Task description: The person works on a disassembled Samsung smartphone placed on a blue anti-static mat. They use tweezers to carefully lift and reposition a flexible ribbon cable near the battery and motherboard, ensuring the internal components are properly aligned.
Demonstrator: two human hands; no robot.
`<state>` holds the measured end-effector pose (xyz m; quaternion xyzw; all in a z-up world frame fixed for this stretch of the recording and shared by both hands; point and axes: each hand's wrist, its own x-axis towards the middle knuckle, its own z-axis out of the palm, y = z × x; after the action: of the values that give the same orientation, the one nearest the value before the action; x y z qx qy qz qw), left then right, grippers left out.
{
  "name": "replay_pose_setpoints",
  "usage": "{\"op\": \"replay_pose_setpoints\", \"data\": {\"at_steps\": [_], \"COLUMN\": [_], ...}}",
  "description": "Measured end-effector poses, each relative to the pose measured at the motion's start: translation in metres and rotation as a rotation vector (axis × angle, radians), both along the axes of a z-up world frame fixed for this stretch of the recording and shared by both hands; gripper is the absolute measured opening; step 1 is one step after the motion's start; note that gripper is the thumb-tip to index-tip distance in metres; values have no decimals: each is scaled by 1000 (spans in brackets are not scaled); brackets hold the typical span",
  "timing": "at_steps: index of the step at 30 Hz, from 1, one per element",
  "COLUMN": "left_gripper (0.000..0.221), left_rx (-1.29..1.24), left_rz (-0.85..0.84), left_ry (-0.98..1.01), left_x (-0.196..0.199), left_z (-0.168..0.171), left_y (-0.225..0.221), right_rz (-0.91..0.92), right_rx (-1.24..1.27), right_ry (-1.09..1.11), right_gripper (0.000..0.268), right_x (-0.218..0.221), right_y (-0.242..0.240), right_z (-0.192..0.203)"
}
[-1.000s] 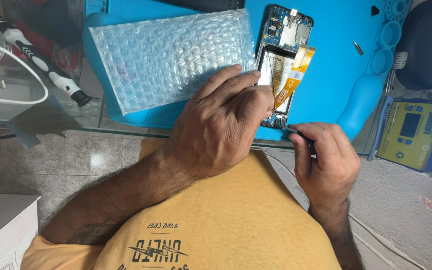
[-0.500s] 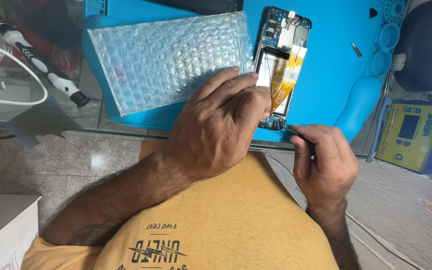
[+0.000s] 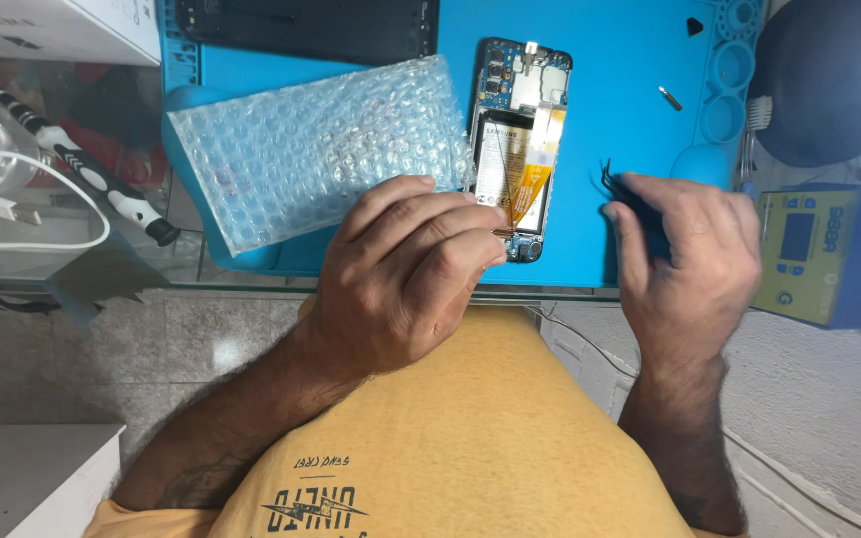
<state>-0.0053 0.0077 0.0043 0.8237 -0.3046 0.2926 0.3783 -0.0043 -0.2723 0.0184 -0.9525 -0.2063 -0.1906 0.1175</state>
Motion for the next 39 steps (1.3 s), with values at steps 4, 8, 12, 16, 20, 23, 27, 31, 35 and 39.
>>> {"op": "replay_pose_setpoints", "data": {"at_steps": [4, 8, 12, 16, 20, 23, 27, 31, 35, 39], "left_gripper": [12, 9, 3, 5, 15, 17, 14, 3, 3, 6], "left_rx": [36, 42, 59, 78, 142, 148, 135, 37, -24, 22], "left_rz": [-37, -30, -48, -77, -89, -104, -121, -65, -60, -73], "left_ry": [114, 113, 79, 44, 57, 70, 81, 14, -17, -39], "left_x": [-5, -3, -3, -1, -1, -1, -4, -3, -3, -2], "left_z": [-8, -2, 2, 5, 9, 6, 7, 6, 6, 9], "left_y": [-2, -4, -3, -2, -1, 0, 3, 5, 8, 11], "right_rz": [-19, 94, 206, 211, 181, 167, 174, 183, 190, 198], "right_rx": [18, 47, 58, 36, -5, -11, 16, 45, 59, 66], "right_ry": [-27, 17, 53, 59, 64, 64, 54, 76, 77, 58], "right_gripper": [17, 21, 22, 24, 24, 23, 25, 24, 25, 25], "right_x": [2, 10, 19, 22, 24, 23, 21, 21, 21, 23], "right_y": [15, 29, 43, 48, 48, 48, 50, 50, 49, 53], "right_z": [14, 20, 17, 10, 5, 2, 1, 2, 3, 7]}}
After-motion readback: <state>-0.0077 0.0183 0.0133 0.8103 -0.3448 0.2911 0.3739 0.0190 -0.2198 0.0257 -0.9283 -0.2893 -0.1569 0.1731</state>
